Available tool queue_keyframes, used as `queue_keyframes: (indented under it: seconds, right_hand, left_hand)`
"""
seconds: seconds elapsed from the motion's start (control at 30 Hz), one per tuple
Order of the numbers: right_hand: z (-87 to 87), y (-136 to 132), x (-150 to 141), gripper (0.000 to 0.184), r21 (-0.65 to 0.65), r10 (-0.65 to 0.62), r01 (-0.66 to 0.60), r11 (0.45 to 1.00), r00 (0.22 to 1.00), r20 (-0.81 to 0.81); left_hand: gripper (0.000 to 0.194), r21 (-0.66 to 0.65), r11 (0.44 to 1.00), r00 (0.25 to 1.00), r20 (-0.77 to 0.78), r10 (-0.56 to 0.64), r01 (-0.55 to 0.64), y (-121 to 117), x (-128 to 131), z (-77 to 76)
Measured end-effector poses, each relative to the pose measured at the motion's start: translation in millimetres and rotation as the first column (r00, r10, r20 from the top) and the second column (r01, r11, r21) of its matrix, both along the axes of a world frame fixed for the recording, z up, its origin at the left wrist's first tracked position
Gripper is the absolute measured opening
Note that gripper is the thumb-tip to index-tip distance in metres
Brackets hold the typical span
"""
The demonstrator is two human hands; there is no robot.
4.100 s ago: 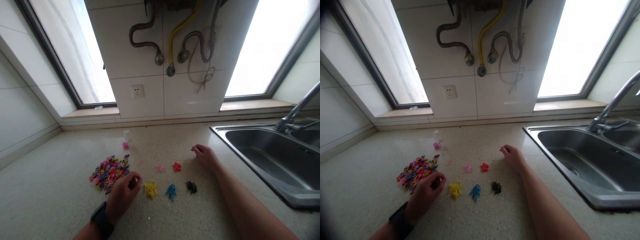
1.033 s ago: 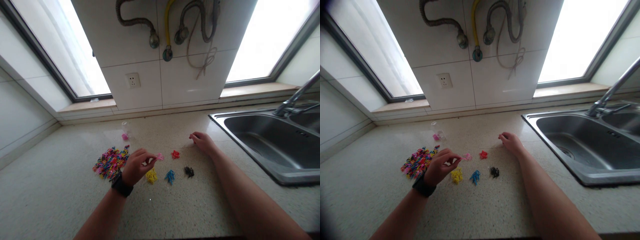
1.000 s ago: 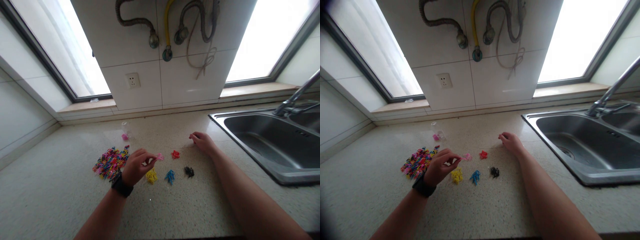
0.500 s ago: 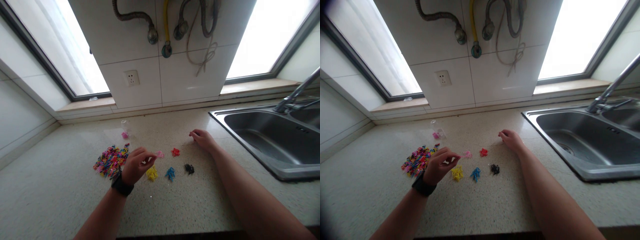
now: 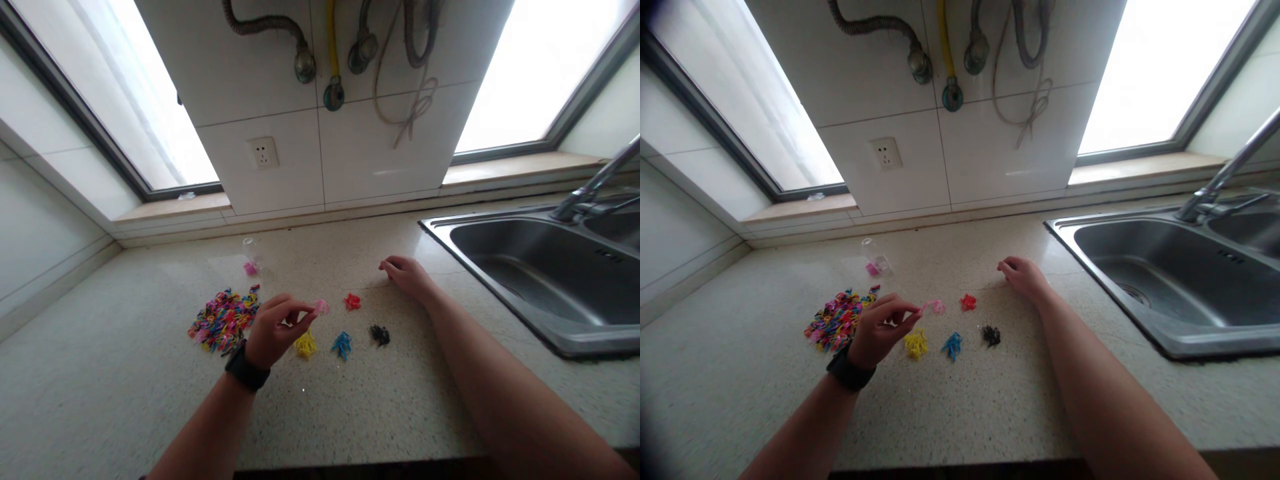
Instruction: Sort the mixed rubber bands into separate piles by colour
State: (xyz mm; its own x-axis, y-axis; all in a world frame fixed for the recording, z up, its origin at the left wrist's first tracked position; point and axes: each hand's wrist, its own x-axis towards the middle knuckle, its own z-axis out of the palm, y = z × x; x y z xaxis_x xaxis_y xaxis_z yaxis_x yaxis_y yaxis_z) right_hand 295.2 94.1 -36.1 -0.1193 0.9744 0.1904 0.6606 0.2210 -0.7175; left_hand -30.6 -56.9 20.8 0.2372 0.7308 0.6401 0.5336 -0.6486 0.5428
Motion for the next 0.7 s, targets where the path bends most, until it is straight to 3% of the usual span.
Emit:
queue_keyframes:
  seconds: [0.7]
  right_hand:
    - [1.1,-0.9,-0.8,0.036,-0.008,-0.008,0.009,1.0,1.0,0.021]
  left_hand:
    - [0.008,-0.077,0.996,0.999,0.01,0.034,-0.034,3.5,-2.6,-6.6]
